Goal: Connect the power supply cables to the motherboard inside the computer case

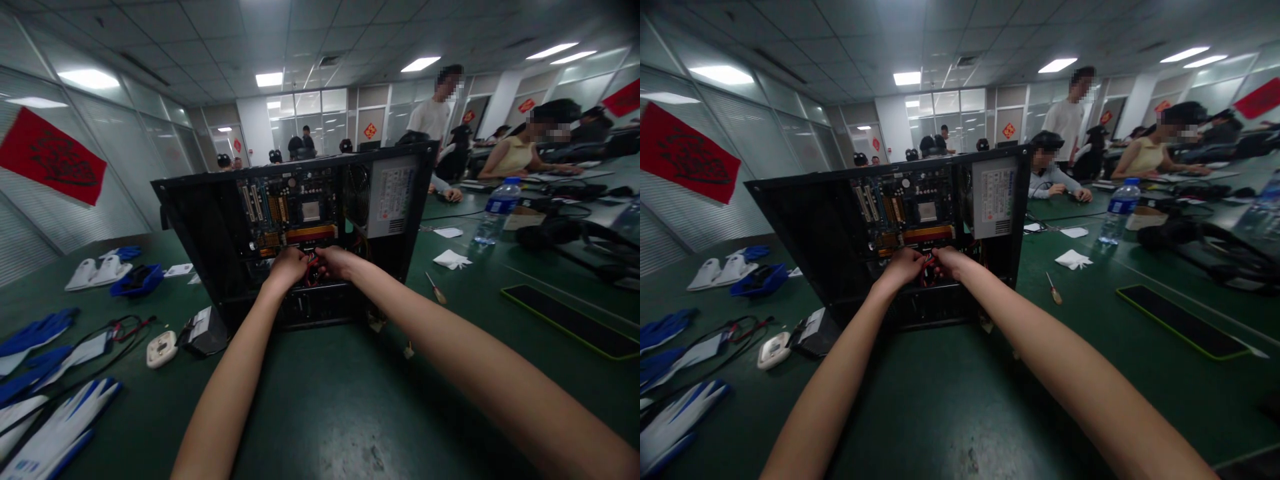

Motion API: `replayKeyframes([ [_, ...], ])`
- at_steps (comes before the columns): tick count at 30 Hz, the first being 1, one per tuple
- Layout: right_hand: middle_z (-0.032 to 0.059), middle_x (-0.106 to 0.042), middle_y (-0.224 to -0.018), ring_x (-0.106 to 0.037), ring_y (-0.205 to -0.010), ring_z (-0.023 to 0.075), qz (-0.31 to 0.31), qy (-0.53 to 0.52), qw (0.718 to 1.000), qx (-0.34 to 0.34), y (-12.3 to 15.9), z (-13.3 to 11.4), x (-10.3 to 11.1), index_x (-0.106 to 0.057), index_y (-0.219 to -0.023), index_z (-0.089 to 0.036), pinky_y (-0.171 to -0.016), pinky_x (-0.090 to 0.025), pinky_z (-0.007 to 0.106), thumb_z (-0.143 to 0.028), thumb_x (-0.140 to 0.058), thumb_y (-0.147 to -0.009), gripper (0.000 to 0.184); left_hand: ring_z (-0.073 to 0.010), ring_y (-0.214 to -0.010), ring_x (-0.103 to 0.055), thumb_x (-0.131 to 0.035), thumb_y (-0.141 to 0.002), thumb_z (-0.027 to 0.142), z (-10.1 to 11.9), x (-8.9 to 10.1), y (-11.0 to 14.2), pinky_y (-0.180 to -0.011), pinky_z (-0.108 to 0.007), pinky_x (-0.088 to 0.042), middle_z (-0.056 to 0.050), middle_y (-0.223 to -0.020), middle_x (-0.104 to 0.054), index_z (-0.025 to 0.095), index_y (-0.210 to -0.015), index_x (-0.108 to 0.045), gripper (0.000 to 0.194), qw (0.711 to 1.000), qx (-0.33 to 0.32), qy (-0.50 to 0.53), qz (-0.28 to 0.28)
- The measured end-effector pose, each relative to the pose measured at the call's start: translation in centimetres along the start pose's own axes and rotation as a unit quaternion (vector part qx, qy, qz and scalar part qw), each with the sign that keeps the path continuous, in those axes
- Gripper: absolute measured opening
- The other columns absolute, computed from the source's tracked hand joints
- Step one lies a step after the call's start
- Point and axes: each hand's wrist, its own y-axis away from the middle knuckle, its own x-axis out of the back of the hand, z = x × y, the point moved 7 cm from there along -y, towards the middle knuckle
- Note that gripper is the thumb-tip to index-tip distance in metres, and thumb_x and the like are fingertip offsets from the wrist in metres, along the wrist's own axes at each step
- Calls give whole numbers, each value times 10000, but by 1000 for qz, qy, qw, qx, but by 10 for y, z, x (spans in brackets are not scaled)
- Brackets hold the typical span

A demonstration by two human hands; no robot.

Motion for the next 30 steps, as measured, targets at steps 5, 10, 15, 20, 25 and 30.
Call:
replayKeyframes([
  [5, -58, -436, -535, -331, -390, 68, -25, -21, 999, -28, -8, 4, -4, -455, -759, -184, -428, -276, 207, -268, -306, -1081, 365, -179, -695, -637, -520, -951, 322, 2, -1, 1, -627, -266, -401, -111, -832, -760, 168, -832, -772, 318, 1000, 0, 12, -1],
  [10, -64, -399, -524, -323, -394, 74, -33, -25, 999, -34, -14, 4, -8, -428, -760, -196, -435, -274, 202, -273, -281, -1077, 358, -204, -794, -680, -495, -970, 342, 2, -1, 1, -709, -277, -445, -150, -939, -769, 158, -903, -781, 346, 1000, 7, -2, 0],
  [15, -53, -401, -536, -365, -420, 86, -37, -26, 997, -59, -10, 5, -7, -440, -769, -195, -444, -295, 193, -272, -278, -1072, 353, -211, -828, -692, -486, -971, 338, 5, 2, 4, -712, -276, -452, -155, -976, -772, 159, -928, -786, 352, 1000, 10, -7, -1],
  [20, -35, -425, -547, -411, -452, 100, -34, -27, 996, -81, -8, 6, -6, -451, -750, -193, -456, -319, 194, -309, -281, -1067, 378, -236, -862, -703, -494, -963, 352, 7, 4, 6, -716, -290, -463, -157, -989, -769, 171, -920, -784, 345, 1000, 11, -15, 8],
  [25, -37, -422, -553, -408, -437, 92, -46, -81, 992, -85, -10, 7, -11, -467, -747, -190, -457, -320, 183, -280, -274, -1052, 372, -260, -909, -710, -481, -962, 394, 6, 7, 4, -741, -303, -477, -162, -999, -766, 181, -916, -783, 372, 999, 17, -32, 21],
  [30, -24, -466, -566, -453, -443, 92, -34, -80, 991, -102, -12, 9, -12, -474, -756, -184, -462, -364, 191, -290, -268, -1045, 370, -274, -911, -710, -472, -959, 382, 9, 8, 6, -734, -317, -479, -160, -984, -766, 187, -886, -779, 371, 999, 9, -36, 12],
])
